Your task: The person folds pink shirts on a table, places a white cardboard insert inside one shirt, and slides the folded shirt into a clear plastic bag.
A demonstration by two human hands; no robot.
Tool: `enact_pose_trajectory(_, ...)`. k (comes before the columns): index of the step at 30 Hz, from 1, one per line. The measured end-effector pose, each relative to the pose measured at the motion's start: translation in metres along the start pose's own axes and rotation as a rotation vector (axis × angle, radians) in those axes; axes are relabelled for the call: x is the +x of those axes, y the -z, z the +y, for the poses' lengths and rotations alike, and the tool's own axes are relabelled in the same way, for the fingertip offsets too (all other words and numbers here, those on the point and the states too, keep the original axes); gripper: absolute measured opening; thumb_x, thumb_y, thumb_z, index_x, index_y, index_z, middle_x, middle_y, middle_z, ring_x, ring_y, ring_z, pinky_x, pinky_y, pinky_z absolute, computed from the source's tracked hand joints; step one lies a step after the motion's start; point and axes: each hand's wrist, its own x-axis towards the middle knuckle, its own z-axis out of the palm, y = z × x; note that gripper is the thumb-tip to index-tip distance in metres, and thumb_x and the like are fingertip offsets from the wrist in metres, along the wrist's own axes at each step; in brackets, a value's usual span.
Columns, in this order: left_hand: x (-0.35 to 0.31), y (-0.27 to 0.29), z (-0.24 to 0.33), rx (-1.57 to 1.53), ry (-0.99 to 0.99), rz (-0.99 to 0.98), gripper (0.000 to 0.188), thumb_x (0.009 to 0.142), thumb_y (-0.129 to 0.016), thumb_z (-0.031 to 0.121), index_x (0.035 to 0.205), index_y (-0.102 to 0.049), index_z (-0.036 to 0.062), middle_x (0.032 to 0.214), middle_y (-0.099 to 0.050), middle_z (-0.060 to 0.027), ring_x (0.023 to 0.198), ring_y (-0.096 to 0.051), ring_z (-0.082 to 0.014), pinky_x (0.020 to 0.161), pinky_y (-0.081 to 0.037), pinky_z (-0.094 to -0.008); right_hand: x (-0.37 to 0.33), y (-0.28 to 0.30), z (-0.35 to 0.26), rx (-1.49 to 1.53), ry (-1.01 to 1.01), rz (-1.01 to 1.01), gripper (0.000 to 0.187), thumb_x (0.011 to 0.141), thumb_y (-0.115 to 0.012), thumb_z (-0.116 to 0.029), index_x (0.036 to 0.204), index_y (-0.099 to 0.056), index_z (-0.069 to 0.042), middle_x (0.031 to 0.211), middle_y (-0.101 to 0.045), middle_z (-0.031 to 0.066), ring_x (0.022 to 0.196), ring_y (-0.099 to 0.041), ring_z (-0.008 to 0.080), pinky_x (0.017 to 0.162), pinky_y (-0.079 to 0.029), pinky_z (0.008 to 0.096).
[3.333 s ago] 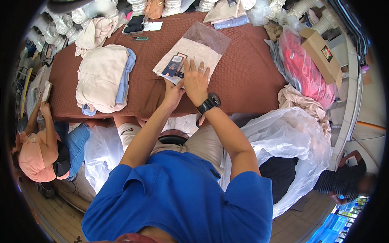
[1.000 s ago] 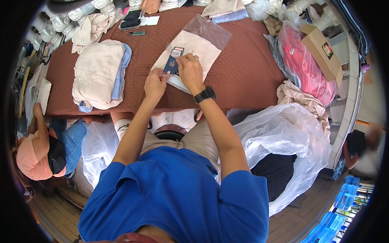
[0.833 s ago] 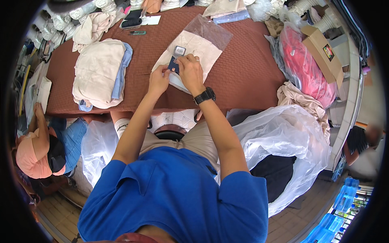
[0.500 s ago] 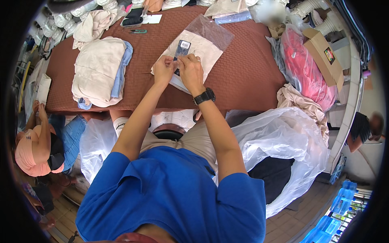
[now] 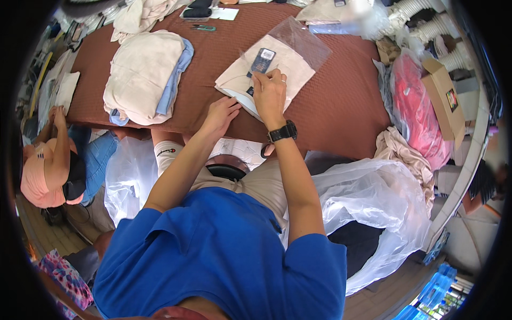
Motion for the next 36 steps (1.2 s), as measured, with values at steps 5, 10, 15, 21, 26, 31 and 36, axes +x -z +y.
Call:
enact_pose_trajectory(5,0.014,-0.045,0.013,0.022,0.135,0.079,0.021,0.093,-0.061,0.013,0.112,-0.059,0.0036,0.109,-0.064,-0.0068,0.104,-0.06,-0.021,0.091,-0.043,-0.0379,0.001,0.004,-0.003,-0.056,0.006,0.0,0.014,0.083,-0.07,-0.01,0.096,-0.076,-0.007,0.085,-0.056,0.012,0.084,-0.052,0.0299,0.075,-0.044,0.0415)
enact_pose_trajectory(10,0.009,-0.056,0.015,0.1,0.028,0.031,0.042,0.097,-0.054,0.011,0.136,-0.04,0.0131,0.127,-0.056,-0.0099,0.114,-0.057,-0.024,0.087,-0.049,-0.0459,0.003,0.007,-0.007,-0.241,0.063,-0.019,0.016,0.083,-0.069,-0.01,0.097,-0.075,-0.009,0.086,-0.054,0.01,0.083,-0.052,0.0292,0.072,-0.044,0.0414)
enact_pose_trajectory(15,-0.001,-0.063,0.006,0.065,-0.074,-0.194,0.063,0.101,-0.045,0.007,0.148,-0.005,0.0217,0.144,-0.037,-0.0129,0.126,-0.05,-0.0298,0.092,-0.054,-0.0503,0.003,0.006,0.0,-0.293,0.107,-0.006,0.019,0.079,-0.069,-0.006,0.097,-0.073,-0.007,0.087,-0.055,0.0104,0.081,-0.056,0.0296,0.068,-0.048,0.0409)
enact_pose_trajectory(21,0.014,-0.049,0.004,-0.068,-0.136,-0.482,0.07,0.099,-0.043,-0.001,0.15,-0.002,0.0237,0.149,-0.032,-0.0123,0.132,-0.044,-0.0272,0.099,-0.051,-0.0445,0.0,0.012,-0.009,-0.261,0.135,-0.085,0.029,0.073,-0.065,-0.001,0.101,-0.071,-0.005,0.092,-0.055,0.012,0.087,-0.058,0.0304,0.071,-0.051,0.0401)
enact_pose_trajectory(26,0.017,-0.039,0.009,-0.094,-0.079,-0.669,0.075,0.096,-0.045,-0.006,0.151,-0.004,0.026,0.151,-0.031,-0.0102,0.133,-0.044,-0.0233,0.104,-0.047,-0.0373,0.0,0.023,-0.019,-0.262,0.14,-0.099,0.033,0.072,-0.065,0.0,0.104,-0.07,-0.005,0.094,-0.055,0.0115,0.089,-0.058,0.0298,0.073,-0.052,0.0399)
enact_pose_trajectory(31,0.001,-0.05,0.006,-0.023,-0.125,-0.519,0.07,0.097,-0.045,-0.006,0.153,-0.012,0.0186,0.148,-0.037,-0.0108,0.131,-0.047,-0.0229,0.104,-0.048,-0.0375,-0.006,0.024,-0.021,-0.252,0.172,-0.076,0.031,0.073,-0.064,-0.004,0.103,-0.07,-0.005,0.092,-0.054,0.0102,0.087,-0.058,0.0282,0.071,-0.051,0.0386)
enact_pose_trajectory(36,0.025,-0.043,-0.013,0.041,-0.224,-0.557,0.068,0.098,-0.05,0.003,0.15,-0.01,0.0201,0.139,-0.045,-0.0102,0.122,-0.053,-0.0214,0.091,-0.052,-0.0328,-0.013,0.024,-0.035,-0.261,0.19,-0.067,0.024,0.074,-0.064,-0.009,0.097,-0.07,-0.006,0.091,-0.054,0.01,0.086,-0.059,0.0265,0.068,-0.05,0.0368)
